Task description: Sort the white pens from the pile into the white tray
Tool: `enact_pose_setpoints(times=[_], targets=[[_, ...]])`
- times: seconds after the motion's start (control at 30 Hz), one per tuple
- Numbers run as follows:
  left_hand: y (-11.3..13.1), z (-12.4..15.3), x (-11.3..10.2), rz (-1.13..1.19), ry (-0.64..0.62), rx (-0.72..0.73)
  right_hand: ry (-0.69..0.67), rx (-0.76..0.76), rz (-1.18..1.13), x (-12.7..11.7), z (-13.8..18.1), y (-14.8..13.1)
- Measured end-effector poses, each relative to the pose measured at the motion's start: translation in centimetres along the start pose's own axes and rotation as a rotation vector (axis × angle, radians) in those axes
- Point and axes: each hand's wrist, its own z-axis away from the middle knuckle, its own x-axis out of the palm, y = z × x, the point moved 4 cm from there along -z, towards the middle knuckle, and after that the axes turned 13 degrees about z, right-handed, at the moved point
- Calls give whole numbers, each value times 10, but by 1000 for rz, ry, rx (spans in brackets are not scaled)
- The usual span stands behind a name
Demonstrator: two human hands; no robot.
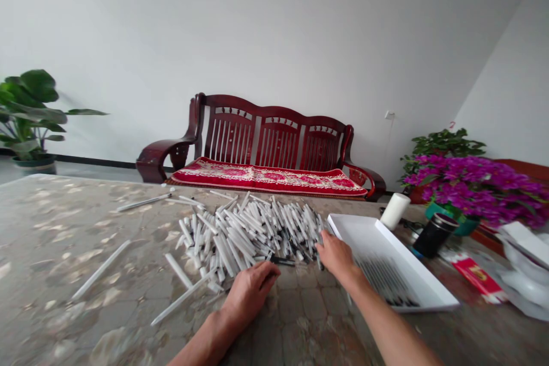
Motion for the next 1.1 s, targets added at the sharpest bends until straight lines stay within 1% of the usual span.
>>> enact_pose_setpoints(times=[0.1, 0.2, 0.3, 0.37, 0.47, 0.53, 0.63, 0.77, 0.83, 0.9, 0.97, 1.1], targets=[[-1, -1, -1, -9, 2, 16, -16, 32, 33, 4, -3, -4], [-2, -2, 0, -32, -6, 24, -37, 63, 9, 7, -3, 0], [-2, -1, 3, -58, -24, 16, -60, 106, -29, 9, 2, 6], [-1, -1, 4, -74, -24, 4, -43, 119, -66, 10, 9, 9], [0, -1, 5, -85, -13, -11, 40, 131, -152, 12, 21, 12], [0, -1, 6, -75, -10, -12, 130, 115, -212, 13, 28, 14], [1, -1, 6, -46, -1, -12, 278, 46, -298, 13, 36, 16], [0, -1, 5, 12, 38, -34, 416, -32, -370, 3, 43, 15], [-1, -2, 5, 74, 64, -69, 478, -62, -441, -8, 47, 10], [-3, -3, 7, 187, 102, -137, 500, -112, -565, -19, 52, 0], [-5, -4, 9, 355, 157, -226, 458, -179, -715, -29, 58, -16], [-3, -7, 11, 708, 219, -372, 298, -331, -939, -37, 66, -55]])
